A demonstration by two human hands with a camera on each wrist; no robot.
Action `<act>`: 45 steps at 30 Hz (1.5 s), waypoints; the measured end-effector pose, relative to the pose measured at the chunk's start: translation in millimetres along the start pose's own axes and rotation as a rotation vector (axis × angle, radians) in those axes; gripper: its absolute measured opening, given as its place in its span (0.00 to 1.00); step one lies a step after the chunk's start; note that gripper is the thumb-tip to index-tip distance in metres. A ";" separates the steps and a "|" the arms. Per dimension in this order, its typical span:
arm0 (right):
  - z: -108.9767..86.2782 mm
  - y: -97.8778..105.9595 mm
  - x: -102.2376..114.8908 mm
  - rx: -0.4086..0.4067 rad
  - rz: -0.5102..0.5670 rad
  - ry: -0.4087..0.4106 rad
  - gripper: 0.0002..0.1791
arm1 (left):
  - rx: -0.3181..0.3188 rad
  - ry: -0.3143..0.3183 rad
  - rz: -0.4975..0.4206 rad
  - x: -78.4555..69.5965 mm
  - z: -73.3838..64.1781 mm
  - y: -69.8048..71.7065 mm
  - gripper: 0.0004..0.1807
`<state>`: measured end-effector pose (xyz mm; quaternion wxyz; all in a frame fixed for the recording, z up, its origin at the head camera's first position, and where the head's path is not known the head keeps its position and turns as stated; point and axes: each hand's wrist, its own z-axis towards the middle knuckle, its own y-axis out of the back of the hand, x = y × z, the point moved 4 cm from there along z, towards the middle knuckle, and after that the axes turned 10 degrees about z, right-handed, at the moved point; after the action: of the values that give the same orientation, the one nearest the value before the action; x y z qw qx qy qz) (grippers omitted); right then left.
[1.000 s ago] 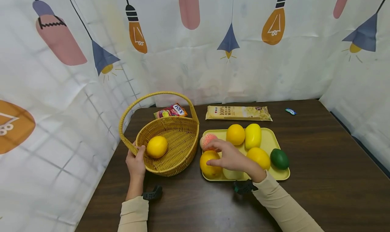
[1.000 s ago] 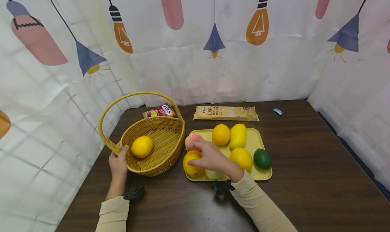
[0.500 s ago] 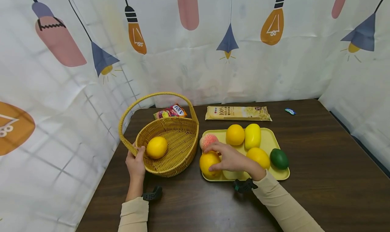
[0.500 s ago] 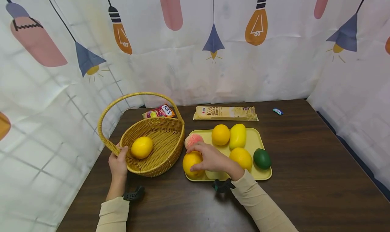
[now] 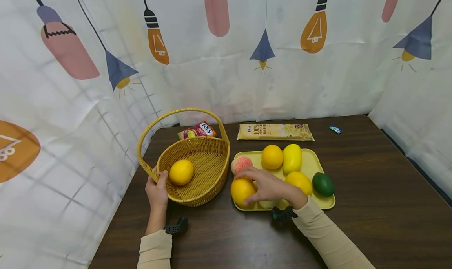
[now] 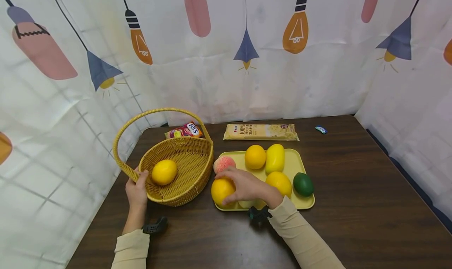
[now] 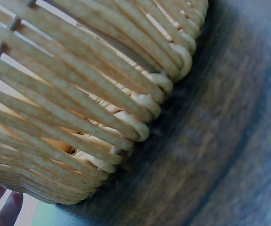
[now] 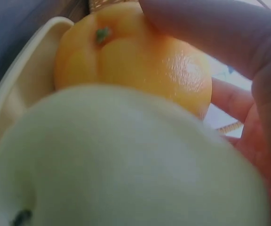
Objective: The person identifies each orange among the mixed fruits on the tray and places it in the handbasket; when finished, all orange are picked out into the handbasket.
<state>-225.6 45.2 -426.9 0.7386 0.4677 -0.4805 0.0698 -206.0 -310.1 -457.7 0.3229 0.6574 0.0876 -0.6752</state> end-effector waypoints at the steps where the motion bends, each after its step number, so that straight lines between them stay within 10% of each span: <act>1: -0.2 -0.3 -0.4 0.004 -0.008 -0.002 0.40 | -0.005 -0.002 0.002 0.7 -0.1 0.0 0.26; 23: -0.1 -2.9 -2.8 -0.014 -0.093 0.017 0.43 | -0.014 -0.004 0.011 1.7 1.3 -0.2 0.24; 45: 0.3 6.9 9.3 -0.114 0.214 0.122 0.44 | -0.015 -0.007 0.014 -0.2 -0.8 -0.2 0.25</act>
<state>-224.7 45.6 -415.3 0.7801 0.3659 -0.4852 0.1491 -205.5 -309.5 -457.7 0.3329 0.6532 0.0870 -0.6745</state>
